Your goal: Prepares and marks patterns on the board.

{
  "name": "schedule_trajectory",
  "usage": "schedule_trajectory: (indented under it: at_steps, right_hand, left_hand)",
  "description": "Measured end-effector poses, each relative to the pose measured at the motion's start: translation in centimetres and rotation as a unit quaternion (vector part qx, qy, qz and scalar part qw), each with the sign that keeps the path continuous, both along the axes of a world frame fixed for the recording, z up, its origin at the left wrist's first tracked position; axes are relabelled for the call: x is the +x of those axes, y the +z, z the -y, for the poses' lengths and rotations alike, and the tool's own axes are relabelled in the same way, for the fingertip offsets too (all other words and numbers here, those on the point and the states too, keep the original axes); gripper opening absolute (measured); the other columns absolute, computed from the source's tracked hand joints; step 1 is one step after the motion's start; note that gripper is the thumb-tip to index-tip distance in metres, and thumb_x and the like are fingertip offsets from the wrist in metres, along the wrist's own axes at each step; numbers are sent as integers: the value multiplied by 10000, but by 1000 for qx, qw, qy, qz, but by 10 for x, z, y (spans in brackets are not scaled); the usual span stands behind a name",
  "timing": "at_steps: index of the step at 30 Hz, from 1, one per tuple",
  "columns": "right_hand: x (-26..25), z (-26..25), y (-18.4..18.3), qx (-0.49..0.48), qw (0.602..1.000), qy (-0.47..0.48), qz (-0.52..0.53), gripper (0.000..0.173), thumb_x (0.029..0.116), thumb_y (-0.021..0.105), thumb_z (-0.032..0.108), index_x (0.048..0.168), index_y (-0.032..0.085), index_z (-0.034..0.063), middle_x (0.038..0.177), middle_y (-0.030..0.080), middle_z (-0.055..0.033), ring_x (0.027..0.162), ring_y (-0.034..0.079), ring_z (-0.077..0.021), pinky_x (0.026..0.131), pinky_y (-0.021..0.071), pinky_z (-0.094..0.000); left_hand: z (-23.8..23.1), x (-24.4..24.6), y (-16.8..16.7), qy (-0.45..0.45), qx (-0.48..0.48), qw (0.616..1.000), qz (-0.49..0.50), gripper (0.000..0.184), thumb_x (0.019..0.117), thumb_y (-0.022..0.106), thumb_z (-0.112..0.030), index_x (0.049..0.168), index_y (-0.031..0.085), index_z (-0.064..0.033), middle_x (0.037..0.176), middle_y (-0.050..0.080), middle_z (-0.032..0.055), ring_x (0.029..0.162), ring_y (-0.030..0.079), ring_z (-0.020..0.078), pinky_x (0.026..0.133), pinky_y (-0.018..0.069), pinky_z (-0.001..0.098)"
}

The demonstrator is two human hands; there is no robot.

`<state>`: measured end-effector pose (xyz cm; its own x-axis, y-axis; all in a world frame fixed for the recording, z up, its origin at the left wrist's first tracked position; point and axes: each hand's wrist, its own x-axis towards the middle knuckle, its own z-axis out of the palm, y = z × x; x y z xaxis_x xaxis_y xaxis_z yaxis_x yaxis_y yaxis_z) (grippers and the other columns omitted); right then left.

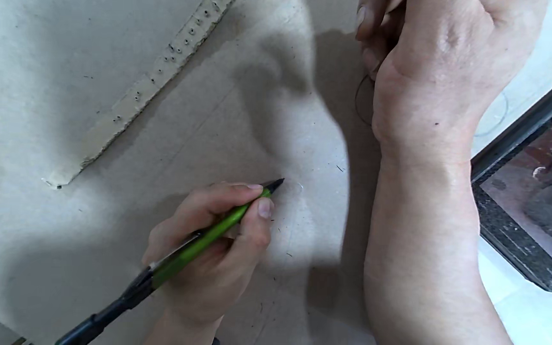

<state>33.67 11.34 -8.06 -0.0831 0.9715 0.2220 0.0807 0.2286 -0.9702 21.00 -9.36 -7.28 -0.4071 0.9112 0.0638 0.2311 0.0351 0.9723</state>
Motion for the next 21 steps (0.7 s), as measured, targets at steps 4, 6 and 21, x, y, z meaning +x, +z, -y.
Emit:
schedule_trajectory:
  at_steps: [4,6,21]
  right_hand:
    - [0,0,-1,9,1000,4,-2,384,986,505,-5,630,591,110,587,593,22,487,521,-55,428,405,-215]
    - [0,0,-1,7,1000,4,-4,383,991,497,1,636,592,109,592,596,19,497,532,-59,437,416,-219]
    - [-1,-1,-1,7,1000,1,-7,384,986,504,-7,628,583,111,580,586,17,489,529,-59,433,414,-216]
  left_hand:
    - [2,-2,0,-48,-13,998,-36,140,939,733,-165,1077,710,-159,952,732,-42,722,711,99,589,634,241]
    - [2,-1,-1,-62,-10,996,-61,131,929,733,-153,1060,719,-145,948,731,-41,748,706,90,612,620,226]
    - [0,-1,-2,-82,-3,993,-87,92,898,737,-121,990,733,-124,933,737,-29,794,710,99,659,615,224]
